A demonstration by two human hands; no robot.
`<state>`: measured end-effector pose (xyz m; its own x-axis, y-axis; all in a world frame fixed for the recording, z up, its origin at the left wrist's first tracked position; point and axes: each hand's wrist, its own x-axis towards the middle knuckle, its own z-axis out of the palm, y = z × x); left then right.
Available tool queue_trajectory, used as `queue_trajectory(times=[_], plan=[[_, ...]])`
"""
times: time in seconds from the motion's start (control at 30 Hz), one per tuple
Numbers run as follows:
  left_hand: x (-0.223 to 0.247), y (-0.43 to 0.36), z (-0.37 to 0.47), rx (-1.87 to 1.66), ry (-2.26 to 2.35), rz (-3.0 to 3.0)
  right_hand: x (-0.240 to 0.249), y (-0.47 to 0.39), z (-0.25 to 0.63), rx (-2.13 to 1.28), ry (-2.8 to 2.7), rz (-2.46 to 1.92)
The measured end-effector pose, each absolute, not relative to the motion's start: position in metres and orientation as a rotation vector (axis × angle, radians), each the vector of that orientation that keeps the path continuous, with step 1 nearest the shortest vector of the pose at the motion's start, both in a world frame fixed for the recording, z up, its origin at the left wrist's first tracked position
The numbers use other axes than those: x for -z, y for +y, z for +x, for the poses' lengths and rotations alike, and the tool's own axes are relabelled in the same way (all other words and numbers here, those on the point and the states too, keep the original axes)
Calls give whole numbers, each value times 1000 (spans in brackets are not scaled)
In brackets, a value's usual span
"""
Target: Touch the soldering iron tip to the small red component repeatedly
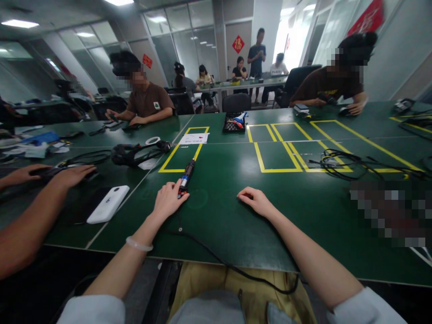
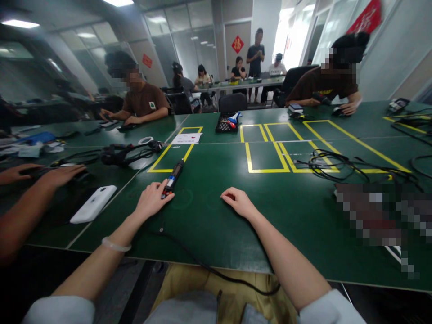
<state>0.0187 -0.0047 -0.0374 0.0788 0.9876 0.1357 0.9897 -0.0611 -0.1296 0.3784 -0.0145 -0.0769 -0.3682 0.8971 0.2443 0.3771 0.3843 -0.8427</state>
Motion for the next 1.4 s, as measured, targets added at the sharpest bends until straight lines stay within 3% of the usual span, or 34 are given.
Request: queue_trajectory(times=[0.3, 0.53, 0.87, 0.97, 1.13, 1.4], plan=[[42, 21, -107, -65, -2286, -1988, 80, -15, 380, -944, -1929, -1111], [36, 23, -126, -42, -2302, -1992, 72, -17, 376, -954, -1917, -1107], [21, -9, -70, 160, -2217, -1795, 74, -16, 375, -983, -1900, -1104], [9, -3, -34, 428, -2341, -1822, 75, -15, 375, -1043, -1866, -1085], [5, 9, 72, 1202, -2239, -2632, 73, -15, 376, -1152, -1797, -1057], [41, -1, 187, 1386, -1929, -3625, 73, -13, 376, -1430, -1628, -848]])
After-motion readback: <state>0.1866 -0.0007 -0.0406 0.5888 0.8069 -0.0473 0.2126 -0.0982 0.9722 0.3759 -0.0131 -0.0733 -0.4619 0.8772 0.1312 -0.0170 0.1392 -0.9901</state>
